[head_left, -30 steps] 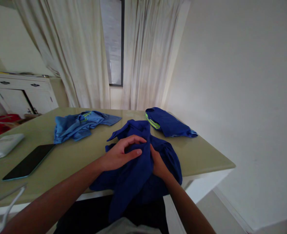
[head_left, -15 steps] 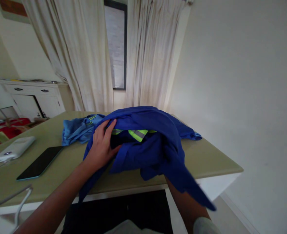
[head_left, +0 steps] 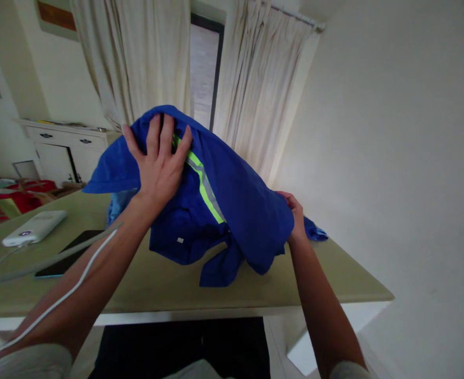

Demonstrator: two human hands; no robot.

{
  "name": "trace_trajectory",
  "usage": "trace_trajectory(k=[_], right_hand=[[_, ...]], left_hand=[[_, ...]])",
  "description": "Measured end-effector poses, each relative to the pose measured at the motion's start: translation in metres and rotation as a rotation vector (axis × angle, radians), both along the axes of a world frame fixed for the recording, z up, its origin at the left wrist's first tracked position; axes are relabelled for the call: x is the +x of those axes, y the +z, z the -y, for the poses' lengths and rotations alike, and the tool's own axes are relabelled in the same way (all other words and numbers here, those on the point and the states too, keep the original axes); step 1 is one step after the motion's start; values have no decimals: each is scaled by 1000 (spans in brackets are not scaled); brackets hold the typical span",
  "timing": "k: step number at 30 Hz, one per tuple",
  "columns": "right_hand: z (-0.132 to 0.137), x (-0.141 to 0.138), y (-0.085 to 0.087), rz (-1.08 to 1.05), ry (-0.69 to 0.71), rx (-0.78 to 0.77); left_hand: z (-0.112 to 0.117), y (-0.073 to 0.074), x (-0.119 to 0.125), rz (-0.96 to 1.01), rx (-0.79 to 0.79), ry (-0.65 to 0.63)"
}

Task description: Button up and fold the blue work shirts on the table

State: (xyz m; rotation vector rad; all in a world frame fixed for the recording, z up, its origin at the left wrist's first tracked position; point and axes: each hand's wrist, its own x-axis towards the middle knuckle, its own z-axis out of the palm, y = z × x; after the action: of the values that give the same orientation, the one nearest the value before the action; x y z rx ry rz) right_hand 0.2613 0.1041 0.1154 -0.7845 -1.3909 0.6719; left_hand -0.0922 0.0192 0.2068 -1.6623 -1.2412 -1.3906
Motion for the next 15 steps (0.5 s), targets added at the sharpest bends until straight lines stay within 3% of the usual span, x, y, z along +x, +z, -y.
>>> trace_trajectory(k=[3, 5, 7, 9, 10, 12, 15], right_hand=[[-6, 31, 16, 352, -142, 59], [1, 46, 28, 576, -342, 101], [24, 43, 38, 603, -549, 202], [61, 22, 42, 458, -623, 358], [82, 5, 42, 371, -599, 446], [117, -32, 43, 429, -344, 544], [134, -76, 51, 387, -138, 542]], left_hand=[[10, 14, 4, -74, 54, 51], [20, 20, 8, -139, 73, 86], [28, 26, 15, -190, 73, 77], [33, 32, 24, -221, 71, 39], [34, 34, 29, -228, 68, 9], [32, 39, 38, -231, 39, -101], [24, 44, 48, -217, -80, -402]])
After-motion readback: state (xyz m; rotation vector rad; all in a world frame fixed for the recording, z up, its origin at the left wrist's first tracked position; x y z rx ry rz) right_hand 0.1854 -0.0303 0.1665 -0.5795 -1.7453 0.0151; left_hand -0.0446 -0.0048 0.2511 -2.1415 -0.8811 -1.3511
